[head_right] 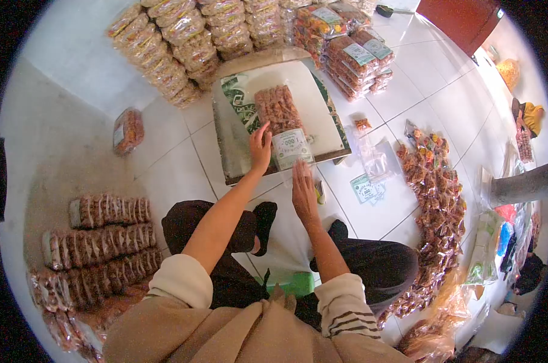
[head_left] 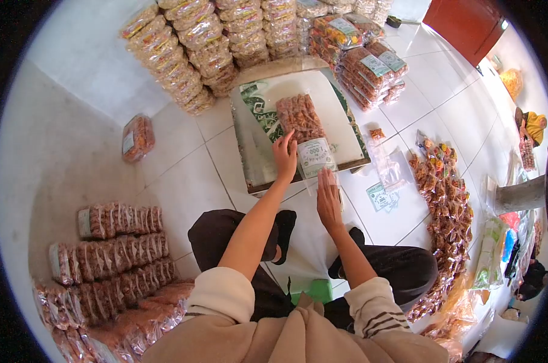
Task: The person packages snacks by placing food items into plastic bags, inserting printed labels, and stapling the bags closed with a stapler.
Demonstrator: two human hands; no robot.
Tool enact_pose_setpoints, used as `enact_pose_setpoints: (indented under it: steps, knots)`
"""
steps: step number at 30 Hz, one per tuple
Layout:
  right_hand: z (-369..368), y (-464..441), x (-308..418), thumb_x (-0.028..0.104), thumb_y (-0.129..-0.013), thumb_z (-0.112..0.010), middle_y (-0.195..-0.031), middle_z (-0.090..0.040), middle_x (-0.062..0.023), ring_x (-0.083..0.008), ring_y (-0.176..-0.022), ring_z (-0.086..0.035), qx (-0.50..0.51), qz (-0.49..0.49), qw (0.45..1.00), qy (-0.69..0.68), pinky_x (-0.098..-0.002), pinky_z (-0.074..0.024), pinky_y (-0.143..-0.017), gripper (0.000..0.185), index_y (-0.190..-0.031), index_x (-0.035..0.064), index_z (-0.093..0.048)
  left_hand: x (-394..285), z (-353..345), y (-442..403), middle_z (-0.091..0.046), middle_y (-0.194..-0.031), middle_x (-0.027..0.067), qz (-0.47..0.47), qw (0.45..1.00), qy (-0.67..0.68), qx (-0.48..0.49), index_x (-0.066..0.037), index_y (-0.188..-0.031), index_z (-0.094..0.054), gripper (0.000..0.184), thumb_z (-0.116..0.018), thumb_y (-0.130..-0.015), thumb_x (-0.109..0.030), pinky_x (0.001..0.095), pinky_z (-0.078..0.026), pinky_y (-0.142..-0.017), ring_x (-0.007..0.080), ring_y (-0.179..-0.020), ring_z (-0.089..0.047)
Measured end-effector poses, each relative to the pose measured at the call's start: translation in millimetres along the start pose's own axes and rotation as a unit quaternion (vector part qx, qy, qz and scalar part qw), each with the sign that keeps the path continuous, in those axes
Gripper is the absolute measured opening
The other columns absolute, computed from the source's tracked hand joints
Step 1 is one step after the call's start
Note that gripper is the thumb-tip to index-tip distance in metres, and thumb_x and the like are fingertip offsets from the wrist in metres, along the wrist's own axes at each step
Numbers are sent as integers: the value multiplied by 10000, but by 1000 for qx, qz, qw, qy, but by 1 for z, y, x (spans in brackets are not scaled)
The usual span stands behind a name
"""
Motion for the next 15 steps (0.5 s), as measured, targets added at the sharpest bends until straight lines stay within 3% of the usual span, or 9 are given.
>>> enact_pose_setpoints:
  steps: [4, 6, 10, 12, 15]
  knots:
    - [-3, -24, -1, 19, -802, -470, -1388, -226, -160, -316, -1297, -189, 26, -2, 1000, -15, -431, -176, -1055, 574, -1325, -9, -235, -6, -7, -14, -255, -1301, 223, 32, 999, 18, -8, -219, -1218, -480, 353, -465, -884, -334, 436, -248, -977, 353, -1189, -268]
    - [-3, -39, 0, 15, -781, -480, -1397, -212, -156, -301, -1304, -180, 23, 44, 999, 4, -431, -172, -1056, 599, -1327, -10, -232, -8, -12, -24, -145, -1361, 249, -11, 998, -56, 11, -256, -1258, -436, 435, -525, -847, -369, 470, -223, -991, 392, -1249, -188]
    - [-10, -65, -10, 5, -740, -491, -1390, -235, -152, -305, -1300, -194, 39, 57, 994, 79, -427, -178, -1055, 622, -1317, -13, -259, -5, -19, -29, -98, -1386, 249, -39, 998, -44, 11, -265, -1307, -365, 570, -578, -799, -413, 488, -206, -996, 406, -1270, -152]
    - [-18, -72, -16, 5, -698, -502, -1375, -273, -145, -302, -1293, -218, 20, 109, 985, 129, -422, -193, -1051, 639, -1302, -15, -296, -4, -20, -25, -92, -1391, 258, -37, 999, -11, 19, -260, -1334, -311, 664, -610, -767, -431, 492, -200, -997, 409, -1282, -132]
    - [-18, -80, -19, 2, -661, -512, -1361, -302, -140, -297, -1288, -236, 20, 126, 987, 95, -420, -207, -1046, 656, -1290, -8, -328, -4, -18, -25, -97, -1392, 263, -67, 997, -19, 17, -244, -1341, -299, 675, -612, -769, -415, 489, -203, -998, 409, -1280, -146]
Point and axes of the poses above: each hand's wrist, its own y-axis away from the middle knuckle, its own z-axis out of the back of the hand, x = y × z, the point moved 6 cm from there along -y, towards the middle knuckle
